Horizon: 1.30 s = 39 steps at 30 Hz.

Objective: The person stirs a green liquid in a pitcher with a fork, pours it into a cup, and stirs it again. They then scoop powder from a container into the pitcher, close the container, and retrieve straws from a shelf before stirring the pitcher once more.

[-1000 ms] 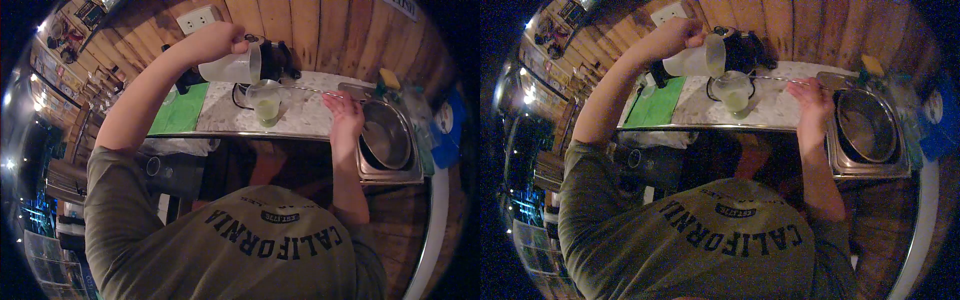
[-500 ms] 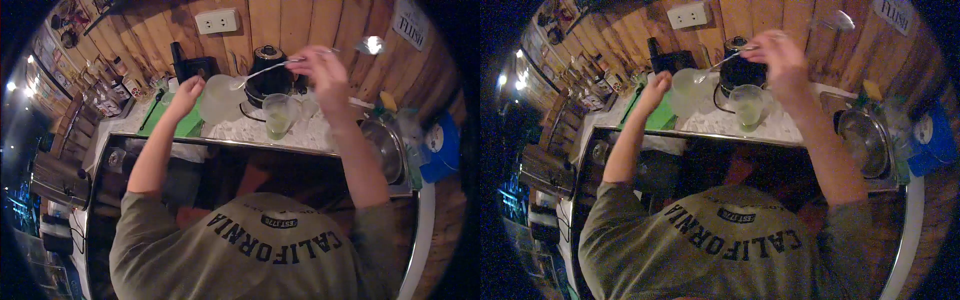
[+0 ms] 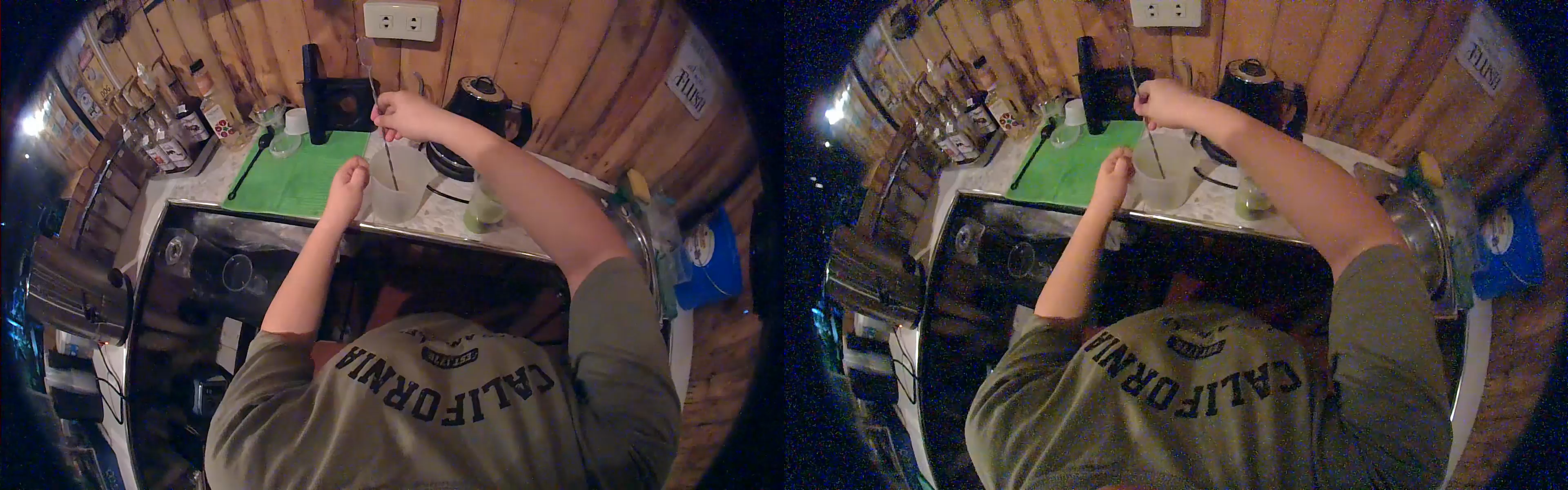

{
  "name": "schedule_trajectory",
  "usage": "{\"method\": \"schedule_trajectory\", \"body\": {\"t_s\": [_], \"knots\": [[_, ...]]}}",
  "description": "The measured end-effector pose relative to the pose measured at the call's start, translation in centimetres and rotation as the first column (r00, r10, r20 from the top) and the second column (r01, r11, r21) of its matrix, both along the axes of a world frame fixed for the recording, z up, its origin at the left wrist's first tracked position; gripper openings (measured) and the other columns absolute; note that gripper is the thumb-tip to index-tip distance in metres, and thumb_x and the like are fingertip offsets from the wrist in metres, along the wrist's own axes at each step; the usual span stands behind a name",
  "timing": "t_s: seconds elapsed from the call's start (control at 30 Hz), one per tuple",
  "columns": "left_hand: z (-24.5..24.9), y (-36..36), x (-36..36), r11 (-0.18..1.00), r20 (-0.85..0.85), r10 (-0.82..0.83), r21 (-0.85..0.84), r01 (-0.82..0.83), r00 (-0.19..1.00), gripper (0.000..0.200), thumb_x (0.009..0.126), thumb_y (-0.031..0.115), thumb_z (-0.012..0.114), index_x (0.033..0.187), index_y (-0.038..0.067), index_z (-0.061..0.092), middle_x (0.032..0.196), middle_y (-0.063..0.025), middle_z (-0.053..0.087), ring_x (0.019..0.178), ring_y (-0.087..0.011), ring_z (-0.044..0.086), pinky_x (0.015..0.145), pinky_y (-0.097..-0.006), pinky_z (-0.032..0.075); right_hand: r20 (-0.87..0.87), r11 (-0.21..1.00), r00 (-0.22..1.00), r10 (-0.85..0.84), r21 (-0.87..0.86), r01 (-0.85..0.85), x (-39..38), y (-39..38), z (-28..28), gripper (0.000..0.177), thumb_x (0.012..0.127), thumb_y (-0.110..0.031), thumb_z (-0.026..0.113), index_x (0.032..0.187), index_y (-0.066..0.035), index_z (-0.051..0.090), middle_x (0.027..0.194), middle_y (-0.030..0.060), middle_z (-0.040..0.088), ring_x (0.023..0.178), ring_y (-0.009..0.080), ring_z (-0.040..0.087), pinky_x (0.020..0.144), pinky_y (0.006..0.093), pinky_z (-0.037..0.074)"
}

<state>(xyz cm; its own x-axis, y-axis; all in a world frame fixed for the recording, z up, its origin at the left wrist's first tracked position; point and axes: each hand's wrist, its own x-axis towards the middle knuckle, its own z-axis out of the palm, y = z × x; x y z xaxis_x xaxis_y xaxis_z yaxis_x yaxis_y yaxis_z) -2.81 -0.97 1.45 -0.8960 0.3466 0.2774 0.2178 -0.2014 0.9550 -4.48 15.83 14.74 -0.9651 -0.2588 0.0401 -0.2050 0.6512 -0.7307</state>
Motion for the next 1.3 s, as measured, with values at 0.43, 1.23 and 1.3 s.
{"method": "schedule_trajectory", "body": {"t_s": [0.43, 1.23, 1.3], "knots": [[-0.6, 0.1, -0.3, 0.999, -0.004, 0.019, -0.03, -0.019, 1.0, 0.017, 0.095, 0.019, 0.047, 0.086, 0.006, 0.053, 0.066, 0.0059, 0.04, 0.062, -0.0057, 0.035, 0.056, -0.0215, 0.03, 0.109, 0.636, 0.992, 0.057, 0.762, -0.12, 15.7, 9.9, 4.7, 0.092, 0.059, -0.045, 0.08, 0.135, -0.013, 0.04, 0.125, 0.0179, 0.046, 0.116, 0.0344, 0.046, 0.098, 0.04, 0.039], [-3.4, -3.7, -7.0, 0.934, -0.233, 0.326, -0.072, -0.351, 0.916, 0.052, 0.091, 0.035, 0.045, 0.129, 0.001, 0.04, 0.128, -0.0155, 0.044, 0.122, -0.027, 0.04, 0.106, -0.0402, 0.026, 0.01, 0.653, 0.692, -0.722, 0.338, 0.677, 45.7, 18.8, 18.6, 0.09, 0.076, -0.03, 0.071, 0.144, -0.012, 0.016, 0.139, 0.0169, 0.036, 0.131, 0.0349, 0.035, 0.101, 0.0454, 0.038], [-4.6, -5.1, -8.2, 0.887, -0.641, 0.305, -0.079, -0.455, 0.704, 0.049, 0.092, 0.032, 0.045, 0.126, -0.004, 0.043, 0.129, -0.0174, 0.043, 0.121, -0.0276, 0.041, 0.106, -0.0397, 0.029, -0.144, 0.508, 0.554, -0.82, 0.26, 0.821, 51.6, 22.1, 16.9, 0.095, 0.067, -0.031, 0.078, 0.14, -0.005, 0.023, 0.133, 0.0179, 0.042, 0.12, 0.0318, 0.045, 0.096, 0.0405, 0.041]]}}
